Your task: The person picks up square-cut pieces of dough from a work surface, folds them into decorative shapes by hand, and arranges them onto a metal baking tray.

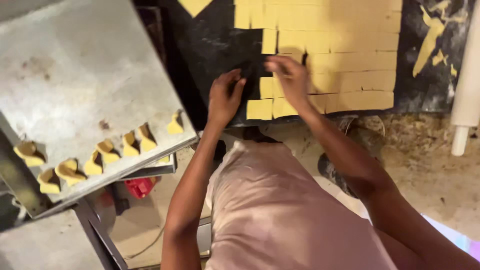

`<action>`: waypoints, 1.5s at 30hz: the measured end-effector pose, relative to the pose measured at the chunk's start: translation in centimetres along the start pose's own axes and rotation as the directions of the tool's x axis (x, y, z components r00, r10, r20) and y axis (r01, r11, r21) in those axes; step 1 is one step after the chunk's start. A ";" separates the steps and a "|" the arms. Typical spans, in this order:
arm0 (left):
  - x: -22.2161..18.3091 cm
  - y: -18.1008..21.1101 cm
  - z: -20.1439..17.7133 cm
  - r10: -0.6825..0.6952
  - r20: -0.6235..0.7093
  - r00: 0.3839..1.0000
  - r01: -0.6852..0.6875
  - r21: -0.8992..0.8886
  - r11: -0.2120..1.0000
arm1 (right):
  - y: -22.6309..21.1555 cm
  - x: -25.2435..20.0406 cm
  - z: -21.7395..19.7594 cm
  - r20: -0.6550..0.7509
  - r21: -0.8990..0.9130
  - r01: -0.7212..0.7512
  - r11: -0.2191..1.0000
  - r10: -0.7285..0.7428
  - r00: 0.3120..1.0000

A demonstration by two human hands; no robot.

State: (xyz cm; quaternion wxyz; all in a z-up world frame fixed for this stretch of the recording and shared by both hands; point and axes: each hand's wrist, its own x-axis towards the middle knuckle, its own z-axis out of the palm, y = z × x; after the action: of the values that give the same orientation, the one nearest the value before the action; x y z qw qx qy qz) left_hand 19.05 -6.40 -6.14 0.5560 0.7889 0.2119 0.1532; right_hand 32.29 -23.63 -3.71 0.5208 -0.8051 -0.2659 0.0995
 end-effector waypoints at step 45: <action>-9.1 2.4 -14.2 -0.309 -0.716 0.627 -0.213 -0.538 0.815 | -17.6 6.0 17.1 0.818 0.489 -0.130 0.863 -0.401 0.412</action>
State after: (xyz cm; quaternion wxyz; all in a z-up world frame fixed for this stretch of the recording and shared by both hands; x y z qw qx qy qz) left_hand 4.75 -0.16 0.81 0.6240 0.4300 0.3959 0.5187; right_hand 24.13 -1.42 5.13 0.4839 -0.4414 -0.5356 0.5331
